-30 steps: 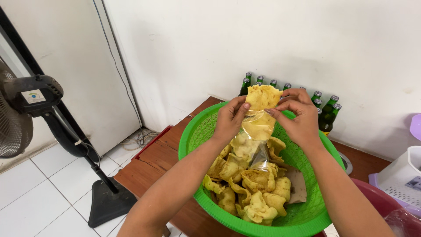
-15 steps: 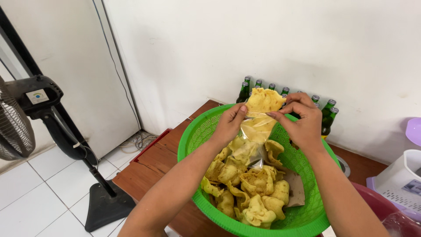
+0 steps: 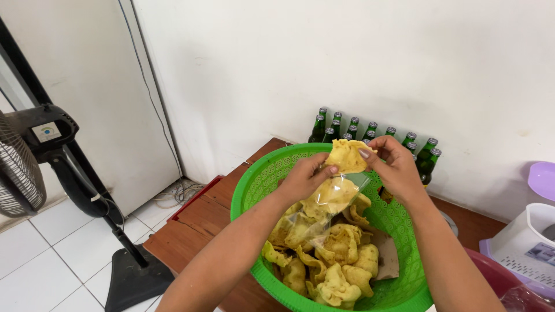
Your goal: The person places fried snack pieces into small plastic bags, folds the bag tops, and seals them with a handheld stapler. The sealed bags are then placed into a blue basket.
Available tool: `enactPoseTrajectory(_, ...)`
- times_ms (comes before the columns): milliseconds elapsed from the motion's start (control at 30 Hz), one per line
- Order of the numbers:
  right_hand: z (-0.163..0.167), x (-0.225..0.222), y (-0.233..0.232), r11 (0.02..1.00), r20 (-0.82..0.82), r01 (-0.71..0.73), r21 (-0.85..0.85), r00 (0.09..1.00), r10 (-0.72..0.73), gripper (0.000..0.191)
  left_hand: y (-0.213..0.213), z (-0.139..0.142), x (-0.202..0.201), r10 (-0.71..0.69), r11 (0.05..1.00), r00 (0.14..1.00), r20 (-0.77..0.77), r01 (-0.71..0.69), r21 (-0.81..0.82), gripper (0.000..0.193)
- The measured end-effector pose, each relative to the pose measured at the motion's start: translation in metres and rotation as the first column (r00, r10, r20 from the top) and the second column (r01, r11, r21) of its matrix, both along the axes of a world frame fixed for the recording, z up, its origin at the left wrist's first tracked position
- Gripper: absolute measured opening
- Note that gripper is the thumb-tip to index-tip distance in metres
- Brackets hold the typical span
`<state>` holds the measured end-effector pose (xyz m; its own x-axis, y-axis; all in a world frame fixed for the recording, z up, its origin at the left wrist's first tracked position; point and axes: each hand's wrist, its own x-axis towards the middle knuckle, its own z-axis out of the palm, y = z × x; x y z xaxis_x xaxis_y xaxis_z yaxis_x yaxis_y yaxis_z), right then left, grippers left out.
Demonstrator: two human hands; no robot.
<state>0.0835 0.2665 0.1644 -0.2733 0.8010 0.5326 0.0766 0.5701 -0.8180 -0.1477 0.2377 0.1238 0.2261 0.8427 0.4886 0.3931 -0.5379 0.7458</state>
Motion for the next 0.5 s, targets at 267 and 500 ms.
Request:
enactPoseTrajectory(267, 0.006, 0.026, 0.001, 0.987, 0.072, 0.054, 0.153, 0.995, -0.066, 0.014, 0.007, -0.006, -0.002, -0.228, 0.973, 0.969, 0.096, 0.231, -0.016, 0.032)
enactPoseTrajectory(500, 0.013, 0.023, -0.009, 0.985, 0.225, -0.024, 0.171, 0.974, -0.015, 0.014, 0.016, -0.013, -0.004, -0.184, 0.982, 0.983, -0.024, 0.185, 0.039, 0.036)
